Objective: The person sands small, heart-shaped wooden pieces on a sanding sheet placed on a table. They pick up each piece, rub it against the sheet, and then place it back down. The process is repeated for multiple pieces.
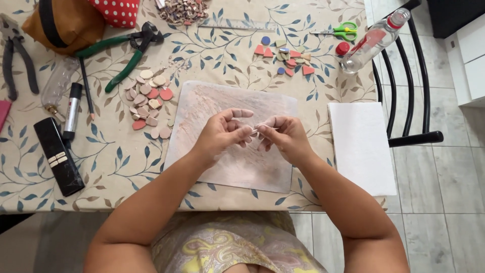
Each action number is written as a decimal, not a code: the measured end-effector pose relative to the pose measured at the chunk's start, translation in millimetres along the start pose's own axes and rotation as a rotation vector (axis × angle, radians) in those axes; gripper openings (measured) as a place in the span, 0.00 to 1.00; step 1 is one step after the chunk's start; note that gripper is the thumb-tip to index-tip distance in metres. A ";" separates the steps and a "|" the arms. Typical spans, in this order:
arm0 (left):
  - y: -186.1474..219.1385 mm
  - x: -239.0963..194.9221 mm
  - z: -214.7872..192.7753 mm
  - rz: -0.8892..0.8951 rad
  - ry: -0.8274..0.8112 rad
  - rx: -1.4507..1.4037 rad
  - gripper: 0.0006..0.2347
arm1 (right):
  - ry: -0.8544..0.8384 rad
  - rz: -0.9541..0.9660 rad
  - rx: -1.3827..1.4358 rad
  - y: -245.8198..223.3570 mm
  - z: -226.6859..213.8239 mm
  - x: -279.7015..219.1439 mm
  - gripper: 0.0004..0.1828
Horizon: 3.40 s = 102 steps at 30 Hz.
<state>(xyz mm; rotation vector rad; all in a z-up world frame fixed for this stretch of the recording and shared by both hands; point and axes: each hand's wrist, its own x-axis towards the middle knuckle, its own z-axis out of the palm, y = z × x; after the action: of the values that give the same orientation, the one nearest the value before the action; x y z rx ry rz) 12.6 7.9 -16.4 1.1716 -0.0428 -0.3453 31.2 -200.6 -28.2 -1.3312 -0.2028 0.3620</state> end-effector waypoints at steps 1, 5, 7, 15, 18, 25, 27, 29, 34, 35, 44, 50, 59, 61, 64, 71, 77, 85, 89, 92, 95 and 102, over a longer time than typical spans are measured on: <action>-3.4 1.0 -0.3 0.001 0.004 -0.002 0.19 | -0.004 0.002 -0.001 2.2 -0.1 0.1 0.07; -3.5 -1.0 0.3 0.103 0.007 0.080 0.22 | 0.035 0.031 0.038 2.2 1.0 0.1 0.08; 3.3 -3.3 2.3 0.114 0.002 0.071 0.21 | 0.055 0.047 0.055 -0.6 1.3 0.8 0.09; -1.5 -4.3 13.9 0.241 0.056 0.131 0.15 | 0.095 0.168 0.202 5.5 0.5 4.3 0.11; 6.4 -10.2 23.1 0.272 0.095 0.144 0.09 | 0.093 0.191 0.241 13.0 2.2 3.1 0.10; -3.9 -4.4 11.5 0.346 0.123 0.235 0.07 | 0.047 0.208 0.182 9.5 6.4 -0.6 0.11; -5.5 -5.2 10.9 0.390 0.185 0.378 0.06 | 0.006 0.180 0.110 2.9 8.7 -1.3 0.12; -2.7 -5.9 11.2 0.377 0.172 0.395 0.05 | 0.030 0.136 0.050 -9.4 8.5 1.2 0.12; -0.9 5.0 2.0 0.395 0.136 0.590 0.03 | 0.133 -0.073 -0.300 -17.4 -22.6 17.0 0.11; -2.5 10.1 -3.6 0.479 0.107 0.798 0.03 | 0.176 -0.100 -0.426 -17.8 -28.6 19.5 0.09; -64.5 15.4 31.7 1.213 -0.443 1.293 0.07 | 0.151 -0.031 -0.767 -14.0 -42.0 27.5 0.12; -22.8 32.9 -5.5 1.277 -0.473 1.382 0.08 | 0.141 0.063 -0.961 -25.7 -33.4 28.2 0.17; -42.1 57.8 -27.1 1.301 -0.270 1.519 0.09 | 0.127 0.039 -0.985 -23.0 -37.9 32.2 0.16; -53.4 36.9 7.7 1.333 -0.424 1.332 0.09 | 0.109 0.033 -1.028 -18.5 -39.8 30.2 0.15; -39.5 40.3 -6.9 1.348 -0.535 1.303 0.09 | 0.127 0.007 -0.988 -22.3 -39.8 32.0 0.15; 6.4 43.7 -88.6 0.778 0.124 1.494 0.03 | 0.149 -0.009 -0.895 -23.1 -36.0 27.2 0.15; 3.9 21.9 -46.3 0.000 0.035 0.112 0.16 | 0.127 -0.196 -0.701 -17.0 -7.2 12.6 0.16; -7.1 15.5 -28.9 -0.118 0.007 -0.104 0.21 | -0.043 -0.225 -0.271 -4.8 14.3 0.9 0.17; -6.5 12.6 -23.5 -0.098 -0.009 -0.031 0.21 | -0.032 -0.214 -0.239 6.1 9.3 1.2 0.12; -3.7 7.9 -18.7 -0.066 -0.026 0.001 0.21 | -0.017 -0.234 -0.242 7.5 8.9 1.0 0.09; -7.7 7.6 -18.9 -0.036 -0.066 0.015 0.21 | -0.020 -0.278 -0.291 3.2 9.7 -2.0 0.08; -3.5 7.9 -27.1 -0.050 -0.099 0.055 0.19 | -0.007 -0.487 -0.559 -13.6 19.1 -7.1 0.02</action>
<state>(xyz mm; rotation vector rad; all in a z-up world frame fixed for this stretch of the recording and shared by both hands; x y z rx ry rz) 24.9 28.7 -31.4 1.2113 -0.1108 -0.4484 19.9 -188.5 -10.2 -1.7668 -0.6546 -0.1175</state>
